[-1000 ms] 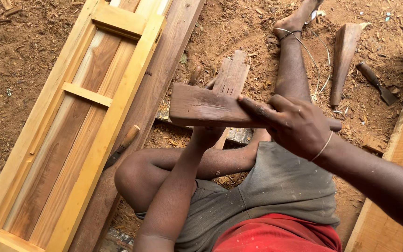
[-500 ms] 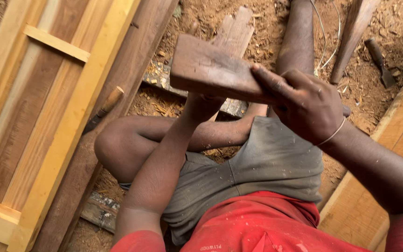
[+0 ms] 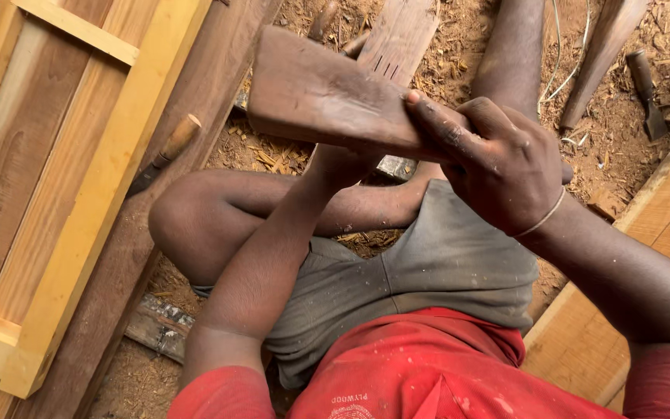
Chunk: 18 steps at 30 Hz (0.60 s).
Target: The person carves a wooden component using a chisel and a wooden mallet while sitting on the ground. They then fit a wooden strip into a larger wooden frame and trim the edges using a knife.
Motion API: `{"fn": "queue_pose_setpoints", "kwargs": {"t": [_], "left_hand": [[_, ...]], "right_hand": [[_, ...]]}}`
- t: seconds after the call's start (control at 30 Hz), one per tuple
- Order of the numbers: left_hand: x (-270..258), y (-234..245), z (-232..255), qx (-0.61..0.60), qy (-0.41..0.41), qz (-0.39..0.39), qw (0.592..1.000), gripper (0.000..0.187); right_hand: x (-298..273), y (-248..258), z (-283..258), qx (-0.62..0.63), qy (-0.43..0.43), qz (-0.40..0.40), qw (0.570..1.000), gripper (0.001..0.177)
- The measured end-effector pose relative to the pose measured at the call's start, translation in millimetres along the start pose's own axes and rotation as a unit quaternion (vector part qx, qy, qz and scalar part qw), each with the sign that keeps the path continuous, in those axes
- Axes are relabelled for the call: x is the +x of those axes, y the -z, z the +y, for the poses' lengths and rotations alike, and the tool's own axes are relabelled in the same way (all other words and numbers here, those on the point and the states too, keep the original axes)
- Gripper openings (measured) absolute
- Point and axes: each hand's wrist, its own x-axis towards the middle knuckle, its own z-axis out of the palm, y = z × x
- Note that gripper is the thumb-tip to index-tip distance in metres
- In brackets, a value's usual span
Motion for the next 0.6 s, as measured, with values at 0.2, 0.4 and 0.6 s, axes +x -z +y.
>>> {"fn": "queue_pose_setpoints", "kwargs": {"t": [0.2,0.4,0.6], "left_hand": [[-1.8,-7.1,-7.5,0.059,-0.020,0.024,0.998,0.020],[21.7,-5.6,9.7,-0.060,-0.048,0.043,0.996,0.025],[25.6,7.0,24.7,-0.159,-0.020,0.023,0.987,0.032]], "right_hand": [[16.3,7.2,-11.3,0.024,0.019,0.008,0.999,0.074],[36.2,-2.9,-27.6,0.079,0.074,0.014,0.994,0.068],[46.6,-4.2,-33.7,0.106,0.071,0.043,0.991,0.088]]}}
